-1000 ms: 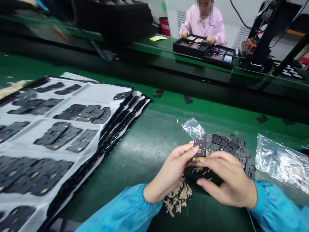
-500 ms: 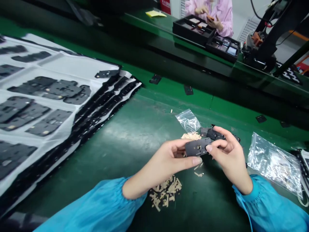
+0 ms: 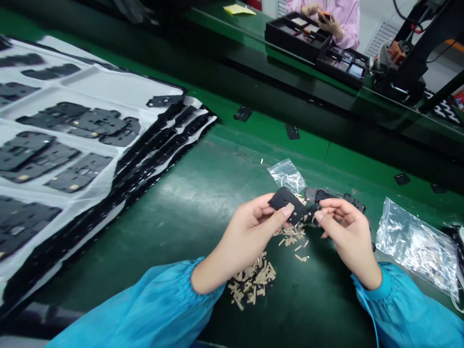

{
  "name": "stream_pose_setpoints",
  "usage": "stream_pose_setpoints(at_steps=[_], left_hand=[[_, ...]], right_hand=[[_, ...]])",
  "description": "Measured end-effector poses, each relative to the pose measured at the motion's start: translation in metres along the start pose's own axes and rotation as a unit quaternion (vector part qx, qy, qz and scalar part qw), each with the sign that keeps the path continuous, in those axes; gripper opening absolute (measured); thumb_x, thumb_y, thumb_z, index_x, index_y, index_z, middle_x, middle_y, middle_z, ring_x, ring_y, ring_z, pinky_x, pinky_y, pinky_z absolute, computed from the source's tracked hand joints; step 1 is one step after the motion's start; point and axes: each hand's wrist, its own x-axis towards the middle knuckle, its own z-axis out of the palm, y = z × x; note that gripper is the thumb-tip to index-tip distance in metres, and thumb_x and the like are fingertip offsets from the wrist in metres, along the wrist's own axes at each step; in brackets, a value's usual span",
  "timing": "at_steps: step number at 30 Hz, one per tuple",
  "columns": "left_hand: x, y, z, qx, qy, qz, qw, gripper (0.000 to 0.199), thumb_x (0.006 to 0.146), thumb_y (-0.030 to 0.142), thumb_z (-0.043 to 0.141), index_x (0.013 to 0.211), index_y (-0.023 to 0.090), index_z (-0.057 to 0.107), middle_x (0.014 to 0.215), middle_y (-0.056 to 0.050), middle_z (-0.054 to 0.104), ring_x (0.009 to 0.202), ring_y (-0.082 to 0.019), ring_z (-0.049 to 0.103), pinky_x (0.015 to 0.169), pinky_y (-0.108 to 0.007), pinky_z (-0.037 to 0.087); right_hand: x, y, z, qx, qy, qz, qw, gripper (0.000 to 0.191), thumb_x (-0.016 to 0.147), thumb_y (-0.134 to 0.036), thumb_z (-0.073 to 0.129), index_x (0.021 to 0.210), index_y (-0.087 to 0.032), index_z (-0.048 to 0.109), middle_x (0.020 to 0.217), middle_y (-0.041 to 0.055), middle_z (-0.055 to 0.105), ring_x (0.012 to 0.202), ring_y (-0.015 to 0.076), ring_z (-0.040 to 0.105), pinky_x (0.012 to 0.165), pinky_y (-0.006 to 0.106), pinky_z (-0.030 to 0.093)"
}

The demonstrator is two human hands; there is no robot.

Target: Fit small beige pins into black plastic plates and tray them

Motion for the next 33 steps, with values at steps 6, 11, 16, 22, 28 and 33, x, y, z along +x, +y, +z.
stream_pose_setpoints(at_steps=[6, 11, 16, 22, 28, 33], left_hand=[[0.001, 0.001, -0.002, -0.002, -0.034, -0.026, 0.999, 0.026, 0.084, 0.029, 0.073, 0.106, 0.016, 0.075, 0.067, 0.001, 0.072, 0.058, -0.011, 0.061, 0.057, -0.02, 0.052], [-0.004, -0.001, 0.0, 0.003, -0.034, -0.036, 0.999, 0.038, 0.084, 0.03, 0.072, 0.12, 0.015, 0.072, 0.065, 0.001, 0.071, 0.057, -0.012, 0.06, 0.058, -0.022, 0.052], [-0.008, -0.003, 0.003, 0.007, -0.032, -0.035, 0.999, 0.04, 0.085, 0.03, 0.071, 0.123, 0.015, 0.072, 0.064, 0.002, 0.069, 0.057, -0.012, 0.058, 0.058, -0.022, 0.05], [-0.011, -0.004, 0.005, 0.02, -0.029, -0.024, 0.999, 0.041, 0.088, 0.032, 0.069, 0.125, 0.016, 0.073, 0.06, 0.002, 0.065, 0.052, -0.011, 0.051, 0.051, -0.022, 0.042], [-0.012, -0.003, 0.006, 0.028, -0.018, -0.027, 0.999, 0.043, 0.087, 0.031, 0.069, 0.127, 0.015, 0.072, 0.061, 0.002, 0.065, 0.053, -0.012, 0.052, 0.051, -0.023, 0.04], [-0.013, 0.0, 0.008, 0.037, -0.016, -0.025, 0.999, 0.043, 0.087, 0.032, 0.069, 0.126, 0.015, 0.073, 0.058, 0.003, 0.062, 0.053, -0.012, 0.049, 0.051, -0.022, 0.038]], right_hand=[[0.002, -0.006, -0.005, -0.099, 0.023, -0.027, 0.995, 0.008, 0.074, -0.027, 0.076, 0.07, -0.02, 0.075, 0.064, -0.0005, 0.067, 0.058, 0.0114, 0.054, 0.053, 0.023, 0.046], [-0.006, -0.009, -0.002, -0.136, 0.024, -0.052, 0.989, 0.007, 0.072, -0.023, 0.075, 0.067, -0.02, 0.073, 0.059, -0.002, 0.064, 0.051, 0.0101, 0.049, 0.047, 0.022, 0.041], [-0.013, -0.01, 0.0, -0.228, 0.029, -0.144, 0.963, 0.011, 0.076, -0.019, 0.071, 0.065, -0.022, 0.071, 0.055, -0.0039, 0.06, 0.051, 0.0107, 0.049, 0.049, 0.024, 0.04], [-0.017, -0.007, -0.002, -0.289, 0.028, -0.197, 0.936, 0.016, 0.081, -0.02, 0.071, 0.066, -0.023, 0.069, 0.056, -0.0036, 0.059, 0.051, 0.0124, 0.049, 0.052, 0.027, 0.042], [-0.019, -0.008, -0.001, -0.308, 0.032, -0.23, 0.922, 0.018, 0.083, -0.019, 0.07, 0.066, -0.024, 0.068, 0.056, -0.0036, 0.06, 0.05, 0.0124, 0.048, 0.052, 0.028, 0.042], [-0.019, -0.006, -0.001, -0.309, 0.023, -0.222, 0.924, 0.017, 0.082, -0.019, 0.071, 0.066, -0.024, 0.069, 0.055, -0.0041, 0.058, 0.05, 0.0118, 0.047, 0.052, 0.027, 0.04]])
